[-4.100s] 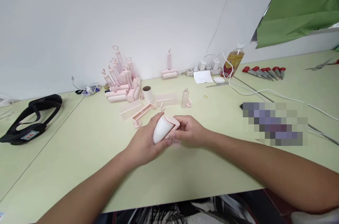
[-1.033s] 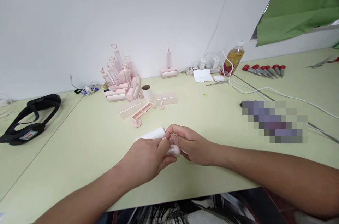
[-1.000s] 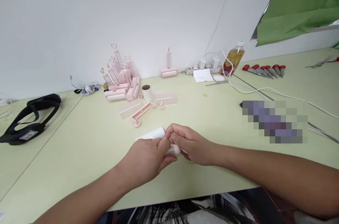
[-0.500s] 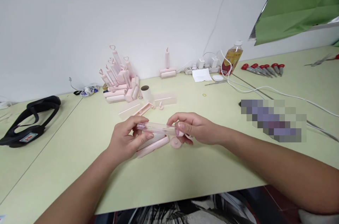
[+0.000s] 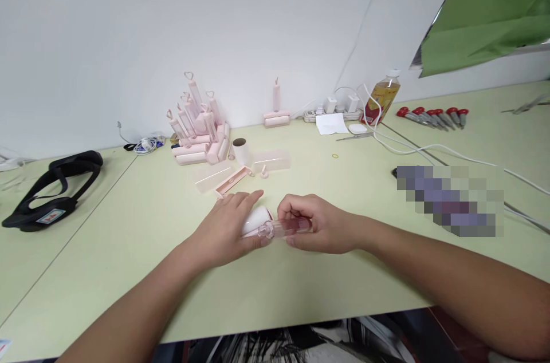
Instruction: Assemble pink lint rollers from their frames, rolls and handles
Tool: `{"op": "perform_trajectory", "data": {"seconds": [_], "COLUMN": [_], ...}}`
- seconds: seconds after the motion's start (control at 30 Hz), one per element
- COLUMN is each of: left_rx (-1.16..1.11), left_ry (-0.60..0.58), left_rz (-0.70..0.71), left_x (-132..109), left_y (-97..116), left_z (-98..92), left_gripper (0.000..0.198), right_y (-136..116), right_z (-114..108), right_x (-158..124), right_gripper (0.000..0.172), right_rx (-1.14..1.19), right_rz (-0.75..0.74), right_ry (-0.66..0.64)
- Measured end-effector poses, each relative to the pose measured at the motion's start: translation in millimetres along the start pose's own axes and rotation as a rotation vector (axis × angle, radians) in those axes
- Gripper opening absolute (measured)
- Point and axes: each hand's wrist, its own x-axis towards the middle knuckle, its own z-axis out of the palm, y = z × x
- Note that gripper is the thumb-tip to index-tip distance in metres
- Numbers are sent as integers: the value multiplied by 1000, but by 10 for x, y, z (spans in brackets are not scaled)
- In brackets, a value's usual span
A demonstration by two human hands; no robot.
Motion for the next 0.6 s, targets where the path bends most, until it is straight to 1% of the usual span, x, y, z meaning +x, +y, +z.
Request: {"op": "perform_trajectory", "data": {"seconds": [0.07,0.13,0.2,0.27,0.3,0.37,0.47,0.53,0.6], "left_rx": [18,-30,-125,-259,-336,-498,-696,-778,-826], "left_ry": [-82,-127,-152,-154,-131,-33,132,168,155], "left_rz": [-96,-201,-296,-351,-361,-361,-369,-386,-377], "left_x": [12,16,16,18,22,33,45,45,40], "left_y": [12,27,35,28,20,0,-18,-13,2], "left_z": [13,16,3,-24,-41,-76,-115,-115,-88], "left_gripper": [64,55,47,41,39,40,49,57,64], "right_y": [-6,-16,-19,-7,4,29,57,68,78], "right_z": [3,7,10,10,9,3,-2,2,10], "right_x": [2,3,3,5,7,12,14,10,4], "right_gripper": [21,21,20,19,19,24,33,31,26], "right_rx": [-71,-105,-100,-73,-62,-86,-260,-376,-429], "right_rz": [-34,-49,-44,-46,-58,-110,-202,-218,-177], "right_ry": [17,20,21,25,24,33,80,110,132]}}
